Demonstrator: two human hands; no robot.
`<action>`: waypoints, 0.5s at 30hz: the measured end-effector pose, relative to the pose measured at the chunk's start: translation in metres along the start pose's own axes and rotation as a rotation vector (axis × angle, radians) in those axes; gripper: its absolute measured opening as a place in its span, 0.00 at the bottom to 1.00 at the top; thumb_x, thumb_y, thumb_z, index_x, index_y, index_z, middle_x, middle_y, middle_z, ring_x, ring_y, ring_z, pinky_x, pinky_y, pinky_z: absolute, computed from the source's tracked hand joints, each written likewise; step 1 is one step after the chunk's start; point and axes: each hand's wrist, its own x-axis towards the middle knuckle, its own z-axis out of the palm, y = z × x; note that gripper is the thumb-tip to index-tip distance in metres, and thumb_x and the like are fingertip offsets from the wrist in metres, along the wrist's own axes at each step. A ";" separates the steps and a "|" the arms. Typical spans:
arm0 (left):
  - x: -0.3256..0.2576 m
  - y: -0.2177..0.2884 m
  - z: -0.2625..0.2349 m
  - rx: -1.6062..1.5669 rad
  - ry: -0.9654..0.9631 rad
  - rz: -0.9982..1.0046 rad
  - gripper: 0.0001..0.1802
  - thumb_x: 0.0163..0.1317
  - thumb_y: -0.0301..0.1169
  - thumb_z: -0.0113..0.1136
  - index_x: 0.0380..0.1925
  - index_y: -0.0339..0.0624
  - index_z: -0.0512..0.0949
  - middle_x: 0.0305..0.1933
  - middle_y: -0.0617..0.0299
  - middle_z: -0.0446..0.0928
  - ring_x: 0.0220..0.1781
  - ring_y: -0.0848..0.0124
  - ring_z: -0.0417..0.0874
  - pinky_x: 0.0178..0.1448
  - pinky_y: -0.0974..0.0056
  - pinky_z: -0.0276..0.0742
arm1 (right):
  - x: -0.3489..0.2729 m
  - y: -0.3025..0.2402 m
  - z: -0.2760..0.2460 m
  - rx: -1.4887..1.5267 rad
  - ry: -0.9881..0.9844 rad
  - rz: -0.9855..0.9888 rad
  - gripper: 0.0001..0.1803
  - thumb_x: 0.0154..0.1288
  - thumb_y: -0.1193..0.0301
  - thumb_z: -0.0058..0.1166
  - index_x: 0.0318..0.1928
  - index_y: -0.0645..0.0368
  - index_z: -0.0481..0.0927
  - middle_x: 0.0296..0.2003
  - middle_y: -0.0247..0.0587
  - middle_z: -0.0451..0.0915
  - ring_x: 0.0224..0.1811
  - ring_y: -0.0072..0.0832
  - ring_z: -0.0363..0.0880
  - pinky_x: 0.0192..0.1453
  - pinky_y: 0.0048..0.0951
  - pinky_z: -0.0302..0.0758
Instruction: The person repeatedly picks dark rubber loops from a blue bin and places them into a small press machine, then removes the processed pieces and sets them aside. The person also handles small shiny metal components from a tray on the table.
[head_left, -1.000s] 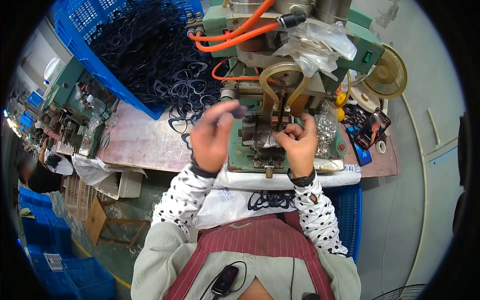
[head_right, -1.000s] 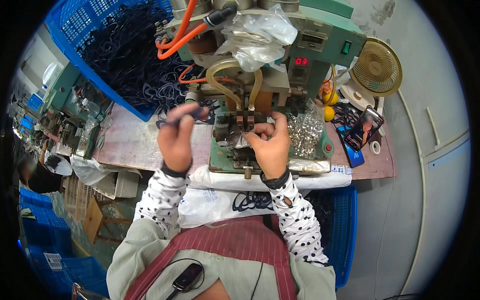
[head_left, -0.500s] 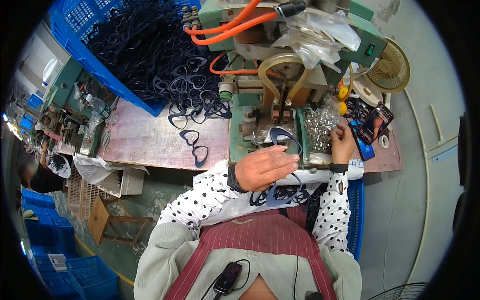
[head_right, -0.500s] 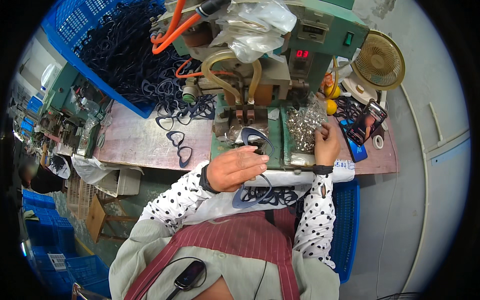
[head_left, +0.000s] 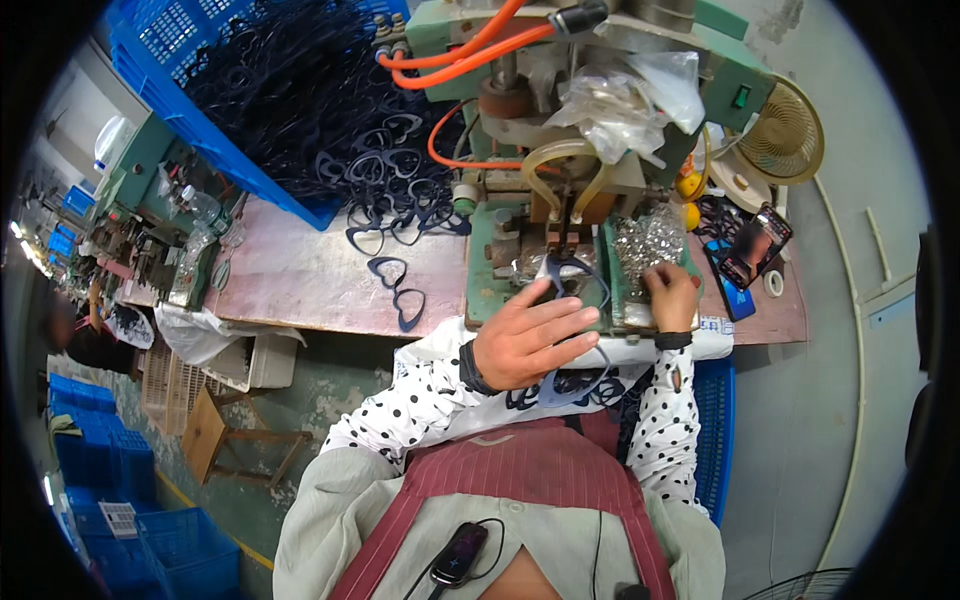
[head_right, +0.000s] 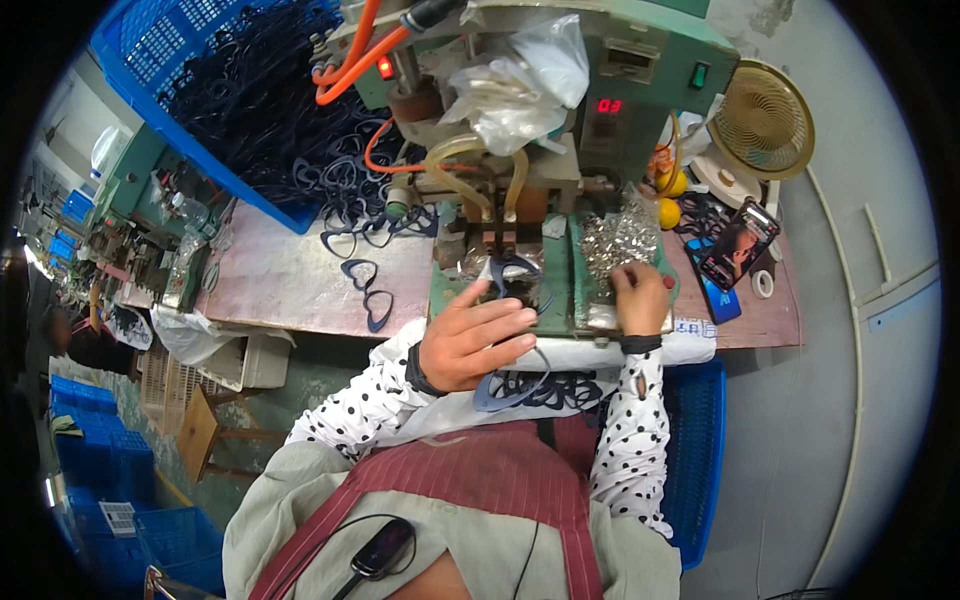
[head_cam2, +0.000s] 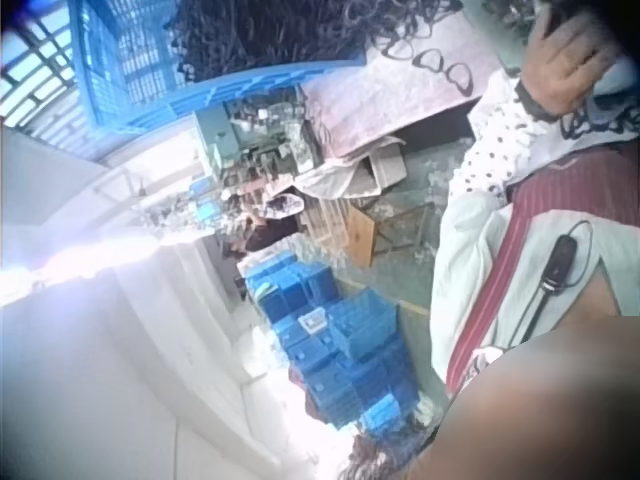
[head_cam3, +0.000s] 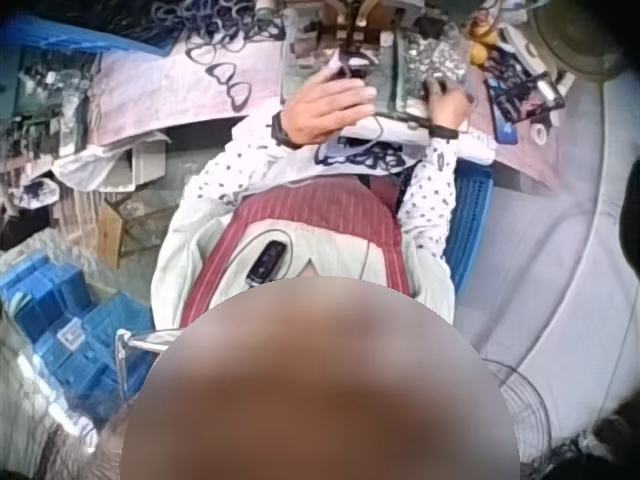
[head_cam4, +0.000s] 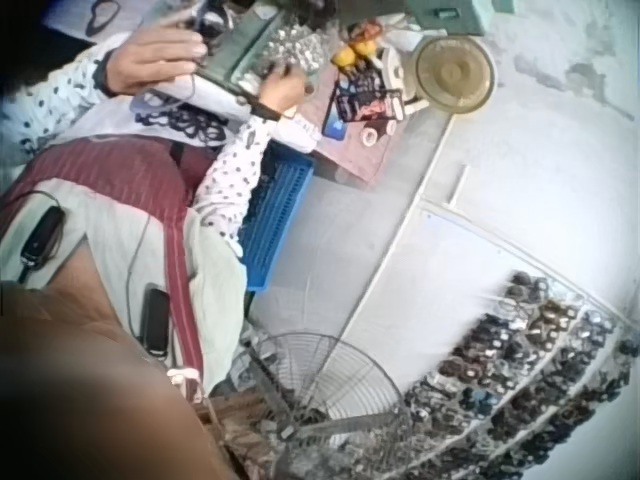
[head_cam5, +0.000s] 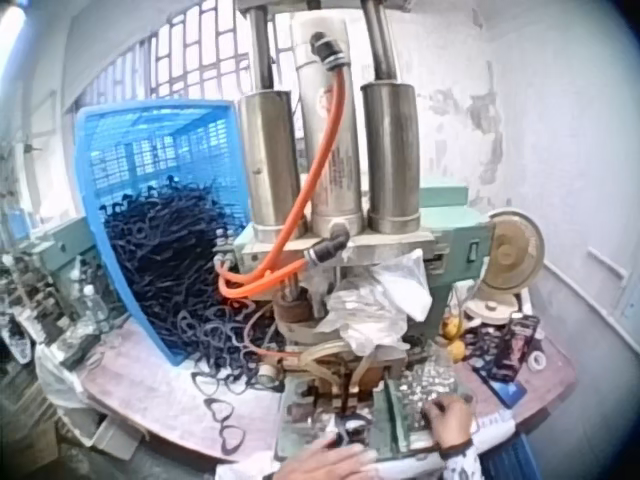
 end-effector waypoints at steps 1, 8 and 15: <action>-0.008 0.001 -0.001 0.042 0.047 -0.007 0.21 0.55 0.30 0.63 0.51 0.44 0.79 0.58 0.53 0.77 0.60 0.57 0.77 0.68 0.47 0.66 | 0.001 0.002 -0.002 0.080 0.024 0.009 0.08 0.57 0.69 0.62 0.33 0.61 0.84 0.32 0.49 0.82 0.35 0.44 0.81 0.42 0.38 0.76; -0.177 -0.035 -0.037 0.576 -0.052 -0.816 0.29 0.54 0.34 0.66 0.58 0.42 0.74 0.69 0.43 0.63 0.64 0.45 0.66 0.66 0.46 0.60 | -0.001 0.003 0.016 0.230 0.241 0.008 0.07 0.59 0.68 0.59 0.34 0.57 0.83 0.30 0.48 0.83 0.33 0.44 0.83 0.38 0.40 0.77; -0.254 -0.018 -0.054 0.633 -0.202 -0.754 0.23 0.52 0.26 0.63 0.52 0.46 0.78 0.65 0.54 0.70 0.62 0.49 0.67 0.65 0.49 0.59 | -0.008 -0.003 0.011 0.168 0.269 0.028 0.05 0.60 0.71 0.58 0.35 0.58 0.78 0.25 0.47 0.81 0.28 0.45 0.82 0.33 0.43 0.76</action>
